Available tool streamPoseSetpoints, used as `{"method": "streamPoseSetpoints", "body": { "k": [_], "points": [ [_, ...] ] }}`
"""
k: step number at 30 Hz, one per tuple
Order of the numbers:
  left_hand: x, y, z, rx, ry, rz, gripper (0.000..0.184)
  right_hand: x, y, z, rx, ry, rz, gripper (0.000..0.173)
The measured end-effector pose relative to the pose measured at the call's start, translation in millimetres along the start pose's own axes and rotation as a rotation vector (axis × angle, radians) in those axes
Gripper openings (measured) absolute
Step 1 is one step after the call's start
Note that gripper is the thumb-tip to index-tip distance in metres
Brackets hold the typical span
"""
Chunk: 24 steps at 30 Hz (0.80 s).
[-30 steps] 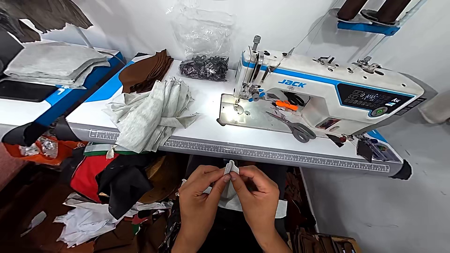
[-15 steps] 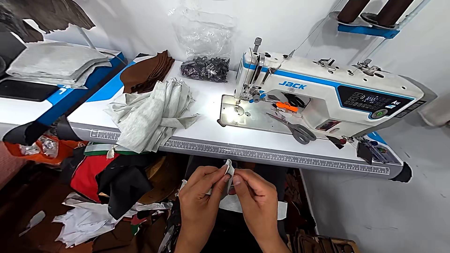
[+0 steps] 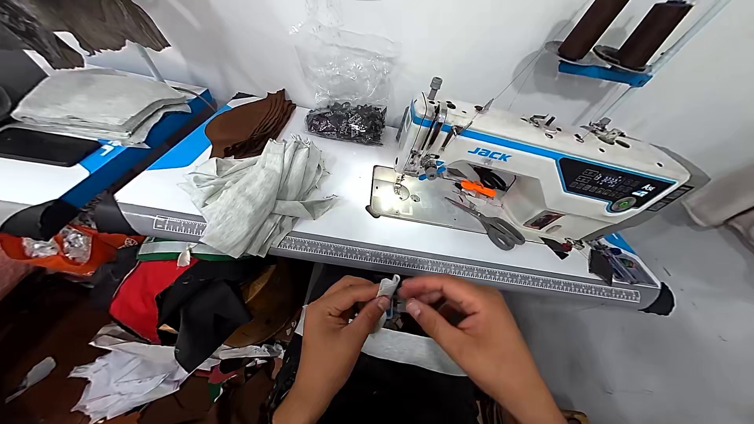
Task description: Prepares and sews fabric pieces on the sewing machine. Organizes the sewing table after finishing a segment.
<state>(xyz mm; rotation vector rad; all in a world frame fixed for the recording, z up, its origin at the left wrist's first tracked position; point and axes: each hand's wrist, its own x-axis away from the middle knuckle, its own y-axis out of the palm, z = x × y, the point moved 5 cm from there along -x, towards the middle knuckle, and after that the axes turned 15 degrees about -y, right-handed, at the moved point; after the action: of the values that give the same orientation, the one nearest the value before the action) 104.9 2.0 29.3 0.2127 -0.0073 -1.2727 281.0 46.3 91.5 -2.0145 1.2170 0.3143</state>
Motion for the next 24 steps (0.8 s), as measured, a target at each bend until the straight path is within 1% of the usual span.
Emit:
{"method": "streamPoseSetpoints", "body": {
  "k": [2,3,4,5,7,10,15,20,22,24],
  "points": [
    [-2.0,-0.8,-0.7,0.119,-0.115,-0.092,0.010,-12.5,-4.3,6.5,0.081,-0.029,-0.060,0.035],
    [-2.9,-0.7,-0.2,0.150,-0.137,-0.118,0.011,-18.2,-2.5,9.7,0.054,-0.020,-0.120,0.042],
    [-3.6,-0.4,0.6,0.170,-0.142,-0.131,0.011,-23.3,1.3,12.6,-0.012,-0.007,-0.170,0.043],
    [-3.9,-0.5,1.7,0.184,-0.139,-0.136,0.011,-27.1,6.4,14.6,-0.103,0.010,-0.197,0.039],
    [-4.6,-1.5,4.0,0.189,-0.118,-0.131,0.013,-32.1,14.9,16.7,-0.229,0.022,-0.186,0.023],
    [-6.1,-2.2,3.7,0.230,-0.123,-0.132,0.012,-34.6,17.3,17.0,-0.242,-0.006,-0.121,0.012],
    [-7.1,4.7,-6.1,0.315,-0.203,-0.226,0.014,-37.4,9.4,17.6,-0.205,0.006,-0.030,0.010],
    [-15.8,6.4,-15.7,0.283,-0.203,-0.212,0.013,-36.1,3.0,30.7,-0.182,0.042,0.038,0.013],
    [-25.9,5.6,-19.1,0.242,-0.194,-0.203,0.018,-35.4,0.3,43.4,-0.205,0.064,0.050,0.013],
    [-43.8,6.6,-19.6,0.109,-0.145,-0.168,0.020,-36.0,-2.4,61.7,-0.223,0.101,0.073,0.013]
  ]
}}
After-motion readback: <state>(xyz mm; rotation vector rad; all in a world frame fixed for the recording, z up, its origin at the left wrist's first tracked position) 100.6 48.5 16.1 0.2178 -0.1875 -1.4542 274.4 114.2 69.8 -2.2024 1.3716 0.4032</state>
